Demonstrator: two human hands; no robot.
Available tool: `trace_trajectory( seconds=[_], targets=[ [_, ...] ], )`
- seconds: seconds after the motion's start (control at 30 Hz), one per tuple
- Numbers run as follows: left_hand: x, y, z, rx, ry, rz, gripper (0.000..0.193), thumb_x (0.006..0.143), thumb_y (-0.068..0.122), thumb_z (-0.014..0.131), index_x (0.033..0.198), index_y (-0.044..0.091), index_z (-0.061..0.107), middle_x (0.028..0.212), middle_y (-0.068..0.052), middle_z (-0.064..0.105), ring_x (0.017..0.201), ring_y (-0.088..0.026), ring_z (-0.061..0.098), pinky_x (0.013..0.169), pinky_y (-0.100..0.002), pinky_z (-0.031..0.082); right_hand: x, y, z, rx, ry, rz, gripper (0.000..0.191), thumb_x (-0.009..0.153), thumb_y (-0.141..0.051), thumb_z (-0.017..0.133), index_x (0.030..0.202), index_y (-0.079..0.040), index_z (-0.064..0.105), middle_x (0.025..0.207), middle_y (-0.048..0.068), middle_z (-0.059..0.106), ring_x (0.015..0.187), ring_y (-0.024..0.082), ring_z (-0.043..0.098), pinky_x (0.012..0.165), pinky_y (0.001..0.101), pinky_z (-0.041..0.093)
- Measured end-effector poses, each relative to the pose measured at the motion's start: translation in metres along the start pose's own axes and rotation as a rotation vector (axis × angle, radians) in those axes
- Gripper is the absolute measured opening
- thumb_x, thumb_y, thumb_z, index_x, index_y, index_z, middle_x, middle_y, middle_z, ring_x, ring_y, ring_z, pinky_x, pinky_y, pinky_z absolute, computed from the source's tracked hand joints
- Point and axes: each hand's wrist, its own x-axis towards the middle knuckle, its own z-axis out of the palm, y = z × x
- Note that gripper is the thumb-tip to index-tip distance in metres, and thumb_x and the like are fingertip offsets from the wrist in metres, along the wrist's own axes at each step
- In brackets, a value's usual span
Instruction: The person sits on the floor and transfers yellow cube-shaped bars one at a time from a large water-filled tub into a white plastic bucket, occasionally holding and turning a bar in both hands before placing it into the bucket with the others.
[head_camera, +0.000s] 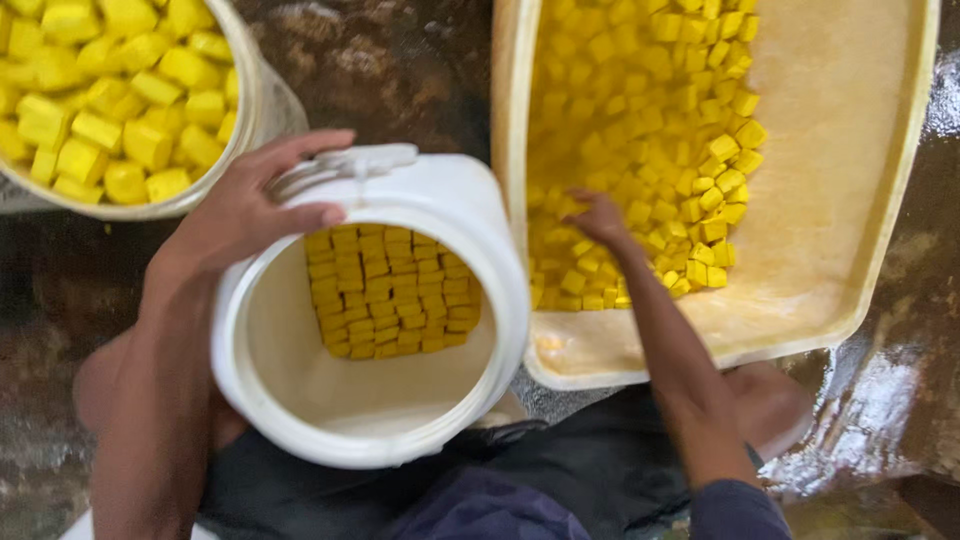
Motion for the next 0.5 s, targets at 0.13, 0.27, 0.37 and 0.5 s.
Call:
trace_trajectory(
  seconds=[0.13,0.27,0.37,0.5],
  targets=[
    [0.003,0.014,0.006,0.096,0.102,-0.031,0.089,0.065,0.043,0.080,0.147,0.016,0.059,0.143,-0.011,0.063,0.134,-0.033,0.055,0.113,-0.051,0.041,0.018,0.030,0.063,-0.018,0.308,-0.246,0.045,0.083,-0.026,0.077,0.125,-0.014,0.072,0.126,0.014,0.074,0.117,0.033,0.069,0.105,0.0412,0.056],
    [0.007,0.015,0.016,-0.061,0.135,-0.025,0.079,0.072,0.037,0.076,0.143,0.006,0.060,0.141,-0.012,0.065,0.135,-0.029,0.057,0.115,-0.044,0.042,0.006,0.044,0.089,-0.226,0.249,0.064,0.055,0.069,-0.024,0.082,0.121,-0.010,0.070,0.126,0.019,0.066,0.120,0.043,0.060,0.099,0.0494,0.050],
    [0.012,0.013,0.023,-0.072,0.155,-0.029,0.064,0.086,0.036,0.069,0.139,0.000,0.062,0.136,-0.012,0.066,0.129,-0.025,0.060,0.112,-0.039,0.046,-0.004,0.061,0.087,-0.277,0.158,0.043,0.070,0.066,-0.026,0.085,0.130,-0.006,0.064,0.127,0.025,0.063,0.119,0.047,0.058,0.097,0.0514,0.050],
    [0.013,0.012,0.025,-0.020,0.195,-0.058,0.054,0.092,0.031,0.063,0.136,-0.001,0.063,0.130,-0.011,0.069,0.122,-0.021,0.062,0.106,-0.035,0.048,-0.004,0.087,0.076,-0.045,0.107,0.030,0.058,0.073,-0.019,0.081,0.128,-0.009,0.067,0.121,0.019,0.071,0.112,0.038,0.067,0.098,0.0476,0.055]
  ],
)
